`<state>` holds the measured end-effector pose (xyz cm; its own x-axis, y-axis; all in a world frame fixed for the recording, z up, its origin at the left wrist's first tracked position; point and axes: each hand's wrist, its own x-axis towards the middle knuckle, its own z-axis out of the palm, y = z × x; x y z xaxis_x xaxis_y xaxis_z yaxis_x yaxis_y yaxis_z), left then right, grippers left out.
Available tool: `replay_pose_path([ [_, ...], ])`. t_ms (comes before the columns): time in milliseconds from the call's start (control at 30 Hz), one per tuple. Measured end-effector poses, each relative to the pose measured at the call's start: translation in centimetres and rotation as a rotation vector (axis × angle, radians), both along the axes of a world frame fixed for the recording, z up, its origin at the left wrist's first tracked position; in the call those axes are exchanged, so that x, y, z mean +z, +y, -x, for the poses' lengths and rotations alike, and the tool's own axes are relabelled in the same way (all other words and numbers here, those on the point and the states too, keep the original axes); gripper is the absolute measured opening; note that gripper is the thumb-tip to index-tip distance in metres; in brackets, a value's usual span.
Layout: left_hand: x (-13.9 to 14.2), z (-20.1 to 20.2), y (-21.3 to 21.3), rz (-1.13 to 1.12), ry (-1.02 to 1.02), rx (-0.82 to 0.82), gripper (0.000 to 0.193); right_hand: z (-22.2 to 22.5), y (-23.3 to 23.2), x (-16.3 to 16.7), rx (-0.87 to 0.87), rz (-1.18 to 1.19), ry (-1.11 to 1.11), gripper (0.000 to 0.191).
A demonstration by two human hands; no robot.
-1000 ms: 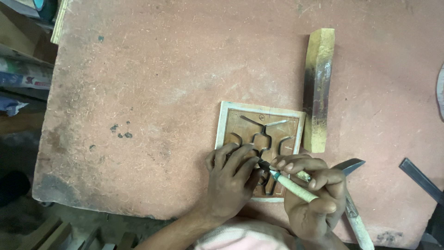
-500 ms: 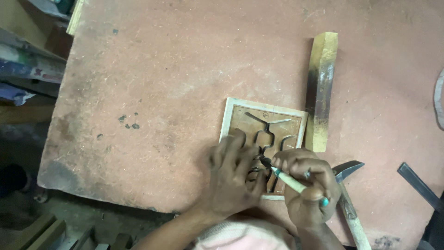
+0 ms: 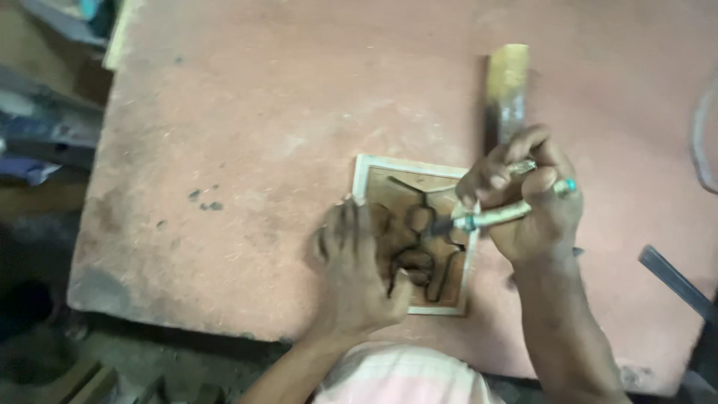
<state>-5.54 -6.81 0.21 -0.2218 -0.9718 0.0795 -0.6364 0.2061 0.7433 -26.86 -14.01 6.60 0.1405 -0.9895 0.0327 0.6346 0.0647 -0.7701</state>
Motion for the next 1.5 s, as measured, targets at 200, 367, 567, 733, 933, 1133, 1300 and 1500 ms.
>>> replay_pose_path([
  [200,-0.2,-0.1,0.4,0.009,0.113,0.062,0.091,-0.4,6.8,-1.0,-0.414,0.091,0.239,0.03],
  [367,-0.9,0.2,0.7,0.06,0.173,0.098,0.085,-2.7,9.6,-2.2,-0.51,0.128,0.341,0.043],
  [567,-0.9,0.2,0.8,0.05,0.158,0.093,0.084,-4.3,10.0,-2.8,-0.582,0.199,0.383,0.043],
  [733,-1.0,0.3,0.7,0.031,0.181,0.103,0.082,-4.4,10.8,-4.4,-0.601,0.209,0.387,0.038],
  [933,-1.1,0.1,0.7,0.021,0.204,0.082,0.08,-5.2,10.8,-5.5,-0.645,0.331,0.503,0.02],
  [1133,-0.3,0.3,0.2,0.127,0.195,0.09,0.075,-4.6,8.5,-1.7,-0.581,0.174,0.339,0.043],
  [1300,0.4,-1.7,4.5,0.128,-0.001,0.015,0.068,1.7,9.3,1.7,-0.658,-0.028,0.596,0.035],
  [1500,0.0,-3.1,9.8,0.12,-0.12,-0.01,0.056,3.2,4.8,-2.7,-0.177,0.126,1.673,0.042],
])
